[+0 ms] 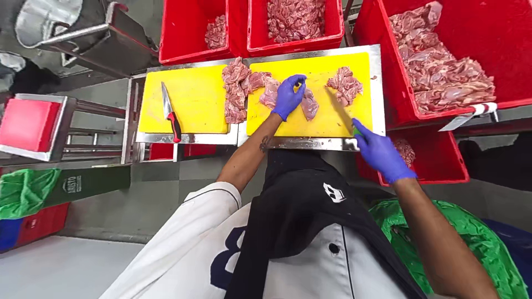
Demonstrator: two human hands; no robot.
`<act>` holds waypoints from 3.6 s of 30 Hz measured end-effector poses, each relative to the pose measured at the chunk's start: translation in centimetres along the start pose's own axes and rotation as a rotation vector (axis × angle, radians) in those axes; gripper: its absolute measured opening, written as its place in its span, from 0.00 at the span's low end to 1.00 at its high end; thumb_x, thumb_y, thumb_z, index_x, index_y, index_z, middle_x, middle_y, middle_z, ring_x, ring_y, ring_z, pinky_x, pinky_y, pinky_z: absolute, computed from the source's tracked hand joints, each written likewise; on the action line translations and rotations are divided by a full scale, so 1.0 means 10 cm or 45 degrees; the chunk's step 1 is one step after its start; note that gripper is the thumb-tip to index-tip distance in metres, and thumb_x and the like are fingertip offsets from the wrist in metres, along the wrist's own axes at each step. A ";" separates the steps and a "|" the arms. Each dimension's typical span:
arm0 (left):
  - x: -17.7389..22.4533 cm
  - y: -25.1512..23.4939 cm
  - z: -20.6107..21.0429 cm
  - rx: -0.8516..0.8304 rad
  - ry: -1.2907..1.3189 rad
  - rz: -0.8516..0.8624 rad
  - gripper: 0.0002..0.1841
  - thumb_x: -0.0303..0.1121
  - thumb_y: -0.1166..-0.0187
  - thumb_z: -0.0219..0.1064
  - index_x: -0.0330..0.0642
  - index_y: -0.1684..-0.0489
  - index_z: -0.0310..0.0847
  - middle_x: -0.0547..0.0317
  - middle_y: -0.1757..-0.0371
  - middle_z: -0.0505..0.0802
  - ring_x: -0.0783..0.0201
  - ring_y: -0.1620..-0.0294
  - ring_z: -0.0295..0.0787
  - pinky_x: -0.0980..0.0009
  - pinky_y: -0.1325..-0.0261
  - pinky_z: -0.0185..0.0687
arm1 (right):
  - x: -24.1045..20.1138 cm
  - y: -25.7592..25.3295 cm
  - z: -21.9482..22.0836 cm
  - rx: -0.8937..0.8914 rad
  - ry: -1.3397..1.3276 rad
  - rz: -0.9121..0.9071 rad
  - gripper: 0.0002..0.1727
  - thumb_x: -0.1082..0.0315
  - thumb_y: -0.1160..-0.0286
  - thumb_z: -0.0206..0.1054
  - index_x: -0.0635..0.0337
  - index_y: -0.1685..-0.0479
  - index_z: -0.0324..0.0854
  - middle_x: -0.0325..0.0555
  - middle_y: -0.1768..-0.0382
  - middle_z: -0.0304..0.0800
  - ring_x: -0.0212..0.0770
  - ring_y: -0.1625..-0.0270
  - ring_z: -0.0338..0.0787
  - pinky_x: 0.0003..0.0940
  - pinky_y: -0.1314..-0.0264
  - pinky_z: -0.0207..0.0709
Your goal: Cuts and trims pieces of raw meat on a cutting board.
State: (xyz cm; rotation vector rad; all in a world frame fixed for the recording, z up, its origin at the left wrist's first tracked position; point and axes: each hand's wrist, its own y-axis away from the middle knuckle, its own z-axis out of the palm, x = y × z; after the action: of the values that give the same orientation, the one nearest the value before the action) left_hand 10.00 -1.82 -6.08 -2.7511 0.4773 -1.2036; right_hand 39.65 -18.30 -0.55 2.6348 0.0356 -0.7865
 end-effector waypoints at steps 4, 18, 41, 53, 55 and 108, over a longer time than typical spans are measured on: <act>0.05 -0.37 -0.17 -0.676 -0.313 -0.034 0.23 0.36 0.18 0.66 0.42 0.25 0.79 0.47 0.39 0.93 0.47 0.34 0.88 0.46 0.24 0.77 | -0.09 -0.18 -0.20 0.152 -0.023 0.011 0.28 0.57 0.08 0.50 0.33 0.08 0.62 0.59 0.56 0.93 0.59 0.55 0.93 0.65 0.48 0.82; 0.39 -0.15 -0.63 -0.698 0.567 -0.036 0.13 0.34 0.16 0.68 0.31 0.48 0.78 0.52 0.65 0.90 0.64 0.67 0.90 0.64 0.58 0.90 | 0.05 -0.33 -0.11 0.129 -0.103 0.028 0.28 0.56 0.07 0.49 0.34 0.08 0.62 0.57 0.60 0.92 0.57 0.60 0.91 0.65 0.52 0.81; 0.10 0.85 -0.07 -0.204 -0.166 0.074 0.11 0.35 0.27 0.70 0.40 0.55 0.91 0.51 0.48 0.94 0.55 0.41 0.90 0.58 0.32 0.84 | -0.73 0.62 0.20 -0.065 0.264 -0.236 0.30 0.60 0.09 0.43 0.45 0.07 0.59 0.55 0.65 0.91 0.58 0.64 0.92 0.59 0.63 0.82; 0.18 0.88 -0.12 -0.303 -0.346 0.008 0.20 0.42 0.32 0.72 0.38 0.46 0.89 0.47 0.42 0.92 0.49 0.35 0.87 0.56 0.30 0.81 | -1.21 -0.62 0.66 0.006 0.145 -0.250 0.32 0.65 0.09 0.46 0.42 0.05 0.52 0.60 0.65 0.91 0.64 0.65 0.92 0.64 0.68 0.81; 0.18 0.77 -0.18 -0.330 -0.377 -0.120 0.20 0.38 0.31 0.72 0.37 0.42 0.86 0.46 0.42 0.91 0.49 0.37 0.89 0.52 0.31 0.83 | -1.13 -0.54 0.53 -0.018 0.071 -0.260 0.32 0.63 0.08 0.47 0.40 0.05 0.53 0.60 0.64 0.91 0.63 0.67 0.91 0.64 0.69 0.81; 0.11 0.42 -0.07 -0.372 -0.220 0.034 0.12 0.36 0.20 0.65 0.39 0.52 0.89 0.48 0.49 0.94 0.51 0.40 0.90 0.54 0.32 0.82 | -0.84 -0.57 0.46 0.024 0.089 -0.155 0.30 0.59 0.07 0.47 0.33 0.05 0.55 0.60 0.64 0.92 0.63 0.66 0.91 0.65 0.68 0.79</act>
State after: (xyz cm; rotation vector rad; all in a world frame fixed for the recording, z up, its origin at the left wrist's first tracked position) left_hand 9.17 -6.12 -5.72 -3.0443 0.7193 -0.9444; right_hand 29.41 -14.02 -1.68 2.6976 0.2109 -0.7367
